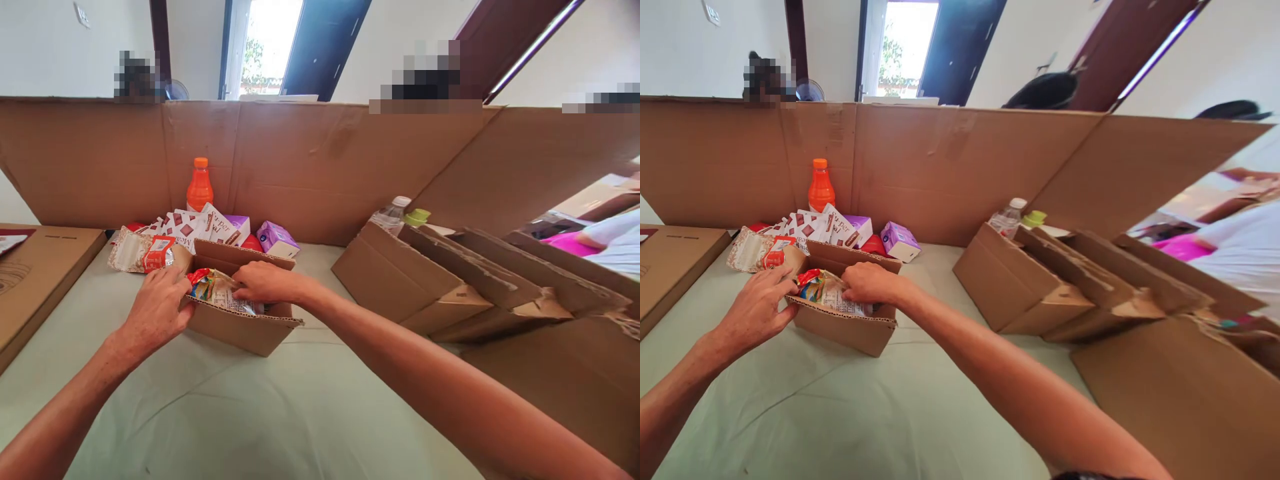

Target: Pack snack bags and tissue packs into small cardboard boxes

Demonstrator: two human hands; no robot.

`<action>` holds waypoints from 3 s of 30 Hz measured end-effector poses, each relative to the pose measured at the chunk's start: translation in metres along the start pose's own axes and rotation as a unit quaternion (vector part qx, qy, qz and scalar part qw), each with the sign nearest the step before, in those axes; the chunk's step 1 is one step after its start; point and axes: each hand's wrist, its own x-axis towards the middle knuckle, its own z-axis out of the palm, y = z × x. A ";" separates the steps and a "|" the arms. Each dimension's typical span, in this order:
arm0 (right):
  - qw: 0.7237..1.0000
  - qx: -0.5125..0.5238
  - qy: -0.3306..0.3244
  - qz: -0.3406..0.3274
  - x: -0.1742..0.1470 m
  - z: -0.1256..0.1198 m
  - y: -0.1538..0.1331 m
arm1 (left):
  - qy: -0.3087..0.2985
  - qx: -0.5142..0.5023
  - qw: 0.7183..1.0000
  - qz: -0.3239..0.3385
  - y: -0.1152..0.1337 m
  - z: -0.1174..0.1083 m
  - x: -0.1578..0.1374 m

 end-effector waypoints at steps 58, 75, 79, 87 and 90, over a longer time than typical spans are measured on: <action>0.878 0.256 0.404 -0.030 -0.076 0.095 0.008 | 0.210 -0.246 0.937 -0.136 0.010 0.036 -0.053; 0.986 0.091 0.128 -0.058 -0.047 0.053 -0.008 | 0.258 -0.243 0.928 -0.110 0.005 0.051 -0.055; 0.979 0.116 0.159 -0.062 -0.045 0.065 -0.006 | 0.273 -0.241 0.925 -0.111 0.005 0.056 -0.052; 0.875 0.138 0.465 -0.008 -0.056 0.062 0.003 | 0.272 -0.237 0.926 -0.113 0.002 0.057 -0.051; 0.860 0.115 0.496 0.019 -0.047 0.045 0.010 | 0.268 -0.241 0.925 -0.119 0.003 0.057 -0.051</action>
